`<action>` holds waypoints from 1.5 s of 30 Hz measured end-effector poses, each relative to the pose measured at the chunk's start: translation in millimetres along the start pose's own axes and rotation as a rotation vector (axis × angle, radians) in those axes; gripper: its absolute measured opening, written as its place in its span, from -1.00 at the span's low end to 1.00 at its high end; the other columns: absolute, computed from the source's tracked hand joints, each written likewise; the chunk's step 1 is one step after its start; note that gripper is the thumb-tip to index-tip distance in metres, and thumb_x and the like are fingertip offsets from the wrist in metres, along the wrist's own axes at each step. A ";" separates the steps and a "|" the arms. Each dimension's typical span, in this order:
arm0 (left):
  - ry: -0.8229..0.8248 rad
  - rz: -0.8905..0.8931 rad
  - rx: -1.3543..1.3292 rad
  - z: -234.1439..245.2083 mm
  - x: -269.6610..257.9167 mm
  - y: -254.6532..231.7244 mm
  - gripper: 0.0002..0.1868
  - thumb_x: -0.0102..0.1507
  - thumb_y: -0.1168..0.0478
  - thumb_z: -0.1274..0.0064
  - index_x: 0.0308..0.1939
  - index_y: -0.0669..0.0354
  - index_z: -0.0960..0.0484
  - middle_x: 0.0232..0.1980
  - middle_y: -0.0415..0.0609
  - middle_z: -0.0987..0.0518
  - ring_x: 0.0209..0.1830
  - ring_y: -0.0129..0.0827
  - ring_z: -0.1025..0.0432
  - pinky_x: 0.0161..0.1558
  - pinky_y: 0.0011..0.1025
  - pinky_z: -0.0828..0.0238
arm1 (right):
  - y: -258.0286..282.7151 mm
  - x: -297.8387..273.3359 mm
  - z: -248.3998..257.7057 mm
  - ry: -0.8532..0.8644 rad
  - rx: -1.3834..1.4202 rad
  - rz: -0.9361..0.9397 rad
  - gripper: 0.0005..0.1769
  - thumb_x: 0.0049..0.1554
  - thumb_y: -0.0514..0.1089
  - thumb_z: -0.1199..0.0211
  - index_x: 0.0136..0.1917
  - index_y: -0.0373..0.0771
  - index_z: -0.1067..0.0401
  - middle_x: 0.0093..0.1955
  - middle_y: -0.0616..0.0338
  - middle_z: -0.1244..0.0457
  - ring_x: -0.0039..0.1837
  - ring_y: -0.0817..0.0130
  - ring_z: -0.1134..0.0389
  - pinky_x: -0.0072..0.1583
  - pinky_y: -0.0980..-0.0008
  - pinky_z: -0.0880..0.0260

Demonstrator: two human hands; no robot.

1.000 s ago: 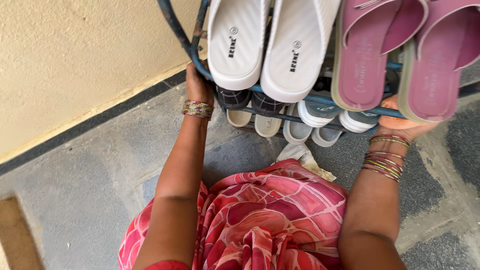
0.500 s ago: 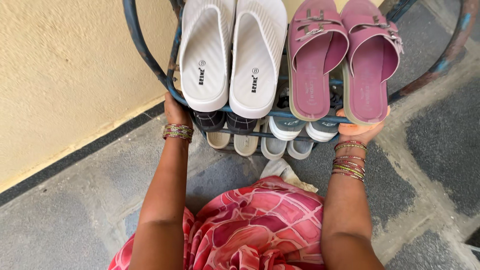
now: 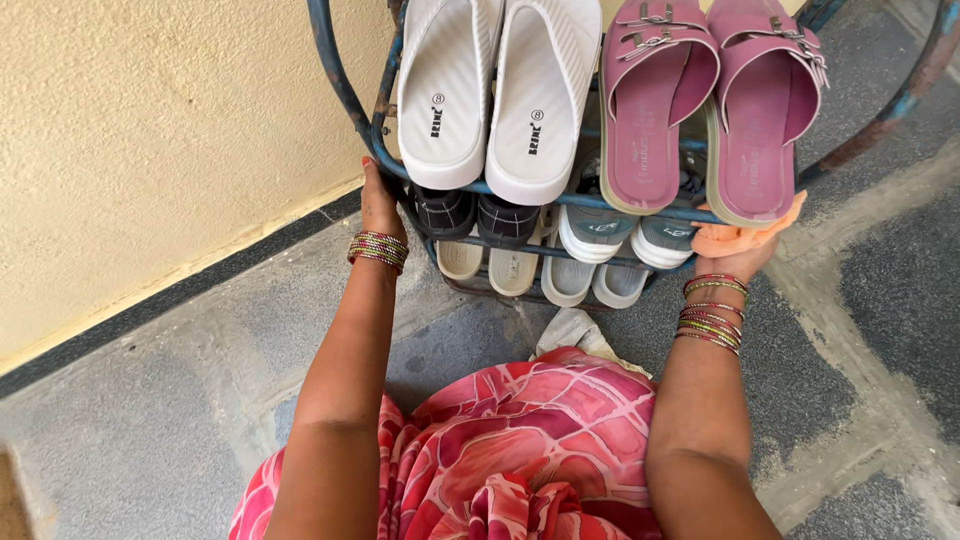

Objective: The person cleans multiple pairs of shoes and sandals on a metal rack by hand with an orange cloth, wiping the outer surfaces and interior of each pair before placing them back on the shelves.

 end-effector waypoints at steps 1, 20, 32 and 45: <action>0.001 -0.005 -0.006 -1.8 -1.4 -2.9 -0.42 0.38 -0.33 0.27 -0.16 0.07 -0.56 -0.26 -0.20 -0.48 -0.20 -0.40 -0.30 -0.03 -0.35 -0.22 | 0.3 2.8 -1.7 0.015 0.016 0.000 -0.47 0.40 0.22 0.03 0.23 -0.32 -0.31 0.04 -0.06 -0.35 -0.12 0.04 -0.45 -0.16 0.10 -0.50; 0.018 -0.026 0.160 -34.8 -44.1 -65.9 -0.05 0.30 -0.45 0.37 0.59 0.05 -0.02 0.64 0.05 -0.06 0.66 -0.14 0.10 0.48 -0.01 0.17 | 14.8 -25.0 -71.3 0.313 0.309 -0.142 -0.23 0.30 0.38 0.17 0.44 -0.27 -0.20 0.33 0.05 -0.26 0.27 0.10 -0.33 0.25 0.03 -0.46; 0.142 -0.551 0.113 -46.0 -31.6 -131.3 -0.44 0.42 -0.03 -0.06 0.40 0.22 -0.45 0.19 -0.01 -0.63 0.24 -0.34 -0.47 0.32 -0.33 -0.33 | -5.4 -18.1 -12.1 -0.175 -0.371 -0.026 -0.55 0.32 -0.24 -0.10 0.44 -0.21 -0.13 0.38 0.06 -0.27 0.34 0.28 -0.43 0.28 0.28 -0.49; 0.109 -0.466 0.086 -41.6 -73.2 -143.5 -0.53 0.39 0.16 -0.13 0.38 0.14 -0.47 0.02 -0.20 -0.62 -0.07 -0.57 -0.51 -0.23 -0.55 -0.58 | -35.3 43.4 -37.6 0.187 -0.281 -0.098 -0.67 0.38 -0.28 -0.10 0.39 -0.21 -0.20 0.30 0.06 -0.33 0.28 0.19 -0.49 0.30 0.16 -0.60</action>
Point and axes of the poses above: each hand's wrist, its own x-axis towards the middle knuckle, its own z-axis out of the back of the hand, y = z × x, the point moved 6 cm from there along x, towards the middle knuckle
